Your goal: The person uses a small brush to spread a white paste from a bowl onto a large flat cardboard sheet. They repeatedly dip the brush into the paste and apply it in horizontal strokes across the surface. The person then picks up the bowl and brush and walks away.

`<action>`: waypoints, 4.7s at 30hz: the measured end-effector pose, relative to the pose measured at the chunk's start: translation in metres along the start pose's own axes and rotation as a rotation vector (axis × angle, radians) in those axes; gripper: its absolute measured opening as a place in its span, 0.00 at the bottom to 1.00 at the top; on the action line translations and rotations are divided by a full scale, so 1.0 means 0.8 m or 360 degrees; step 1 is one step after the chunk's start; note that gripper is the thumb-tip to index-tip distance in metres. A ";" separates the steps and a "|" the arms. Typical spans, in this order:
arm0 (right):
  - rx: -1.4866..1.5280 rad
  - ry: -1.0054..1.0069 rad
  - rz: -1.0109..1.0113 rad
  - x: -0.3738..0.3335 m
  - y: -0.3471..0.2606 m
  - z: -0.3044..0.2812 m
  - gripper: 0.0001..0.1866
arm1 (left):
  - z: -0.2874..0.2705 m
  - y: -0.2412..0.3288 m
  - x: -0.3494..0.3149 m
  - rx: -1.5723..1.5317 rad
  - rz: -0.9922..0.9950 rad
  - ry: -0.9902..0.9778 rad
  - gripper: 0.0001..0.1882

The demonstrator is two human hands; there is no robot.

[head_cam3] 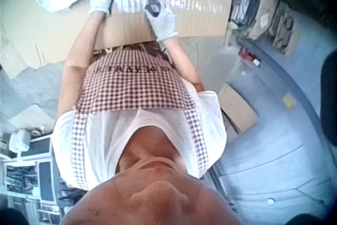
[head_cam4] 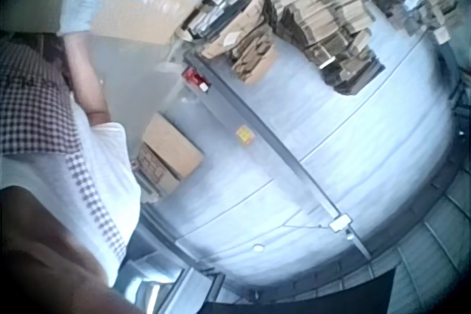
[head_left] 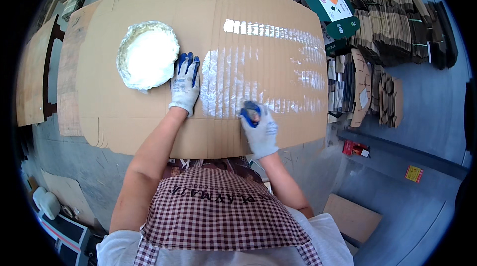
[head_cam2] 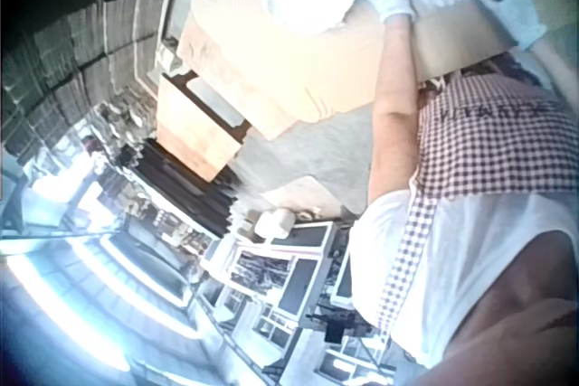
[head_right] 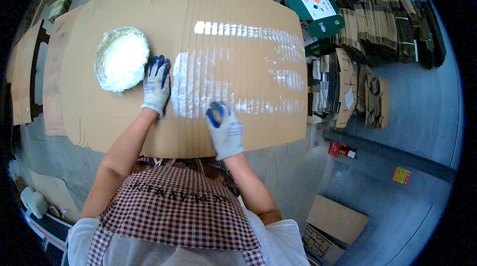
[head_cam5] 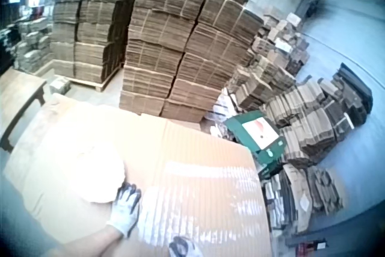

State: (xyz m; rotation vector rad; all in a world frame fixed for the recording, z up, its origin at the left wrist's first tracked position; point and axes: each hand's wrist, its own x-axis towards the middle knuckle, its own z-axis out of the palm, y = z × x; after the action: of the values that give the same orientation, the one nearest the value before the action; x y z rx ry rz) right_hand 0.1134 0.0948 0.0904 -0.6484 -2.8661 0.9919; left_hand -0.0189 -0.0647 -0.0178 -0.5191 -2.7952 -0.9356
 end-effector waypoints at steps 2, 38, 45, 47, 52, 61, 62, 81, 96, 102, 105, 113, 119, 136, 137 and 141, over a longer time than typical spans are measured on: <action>-0.0024 0.0008 -0.0010 -0.003 0.005 0.004 0.17 | 0.004 0.001 0.000 -0.0022 0.0008 0.0012 0.22; 0.0306 0.0509 -0.0005 -0.011 0.066 0.010 0.20 | 0.004 -0.004 -0.003 0.0119 0.0041 -0.0072 0.21; 0.0110 0.0616 0.0338 0.037 0.089 -0.016 0.18 | 0.007 -0.011 -0.004 0.0163 0.0070 -0.0044 0.21; 0.0149 0.0579 0.0219 0.032 0.085 -0.014 0.20 | 0.005 -0.009 -0.004 0.0153 0.0057 -0.0051 0.21; 0.0260 0.0498 -0.0104 0.024 0.067 0.015 0.19 | 0.000 -0.002 -0.003 0.0115 0.0023 -0.0071 0.21; 0.0286 0.0496 0.0059 0.004 0.069 -0.007 0.18 | -0.001 -0.002 -0.004 0.0120 0.0080 -0.0002 0.21; 0.0256 0.0499 0.0059 0.005 0.077 -0.007 0.18 | 0.000 -0.001 -0.003 0.0110 0.0073 -0.0007 0.21; 0.0014 0.0616 0.0347 0.003 0.137 -0.054 0.18 | -0.004 -0.001 -0.001 0.0075 0.0045 -0.0037 0.19; 0.0140 0.0839 0.0422 0.006 0.177 -0.065 0.18 | -0.001 -0.012 -0.003 0.0087 0.0111 -0.0053 0.19; -0.0032 0.0882 0.0514 0.021 0.221 -0.076 0.19 | 0.002 -0.016 -0.002 0.0101 0.0151 -0.0062 0.19; 0.0045 0.0974 0.0538 0.028 0.224 -0.091 0.19 | 0.001 -0.014 -0.003 0.0122 0.0144 -0.0062 0.20; 0.0013 0.0863 0.0458 0.020 0.235 -0.081 0.19 | -0.005 -0.005 -0.001 0.0076 0.0143 -0.0056 0.20; 0.0067 0.0807 0.0378 0.016 0.205 -0.082 0.18 | -0.003 -0.014 -0.003 0.0117 0.0143 -0.0055 0.20; 0.0202 0.0775 0.0355 0.068 0.249 -0.104 0.18 | -0.005 -0.009 0.000 0.0135 0.0145 -0.0075 0.20; 0.0149 0.0796 0.0406 0.070 0.252 -0.111 0.18 | -0.005 -0.009 -0.001 0.0132 0.0144 -0.0069 0.20; 0.0366 0.0764 0.0314 0.070 0.228 -0.105 0.19 | -0.008 -0.014 -0.002 0.0176 0.0165 -0.0070 0.21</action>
State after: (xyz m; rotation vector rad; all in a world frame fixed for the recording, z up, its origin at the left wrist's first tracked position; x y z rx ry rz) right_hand 0.1448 0.2949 0.0425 -1.0009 -2.2703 1.0018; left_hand -0.0210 -0.0770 -0.0195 -0.6687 -2.8081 -0.7530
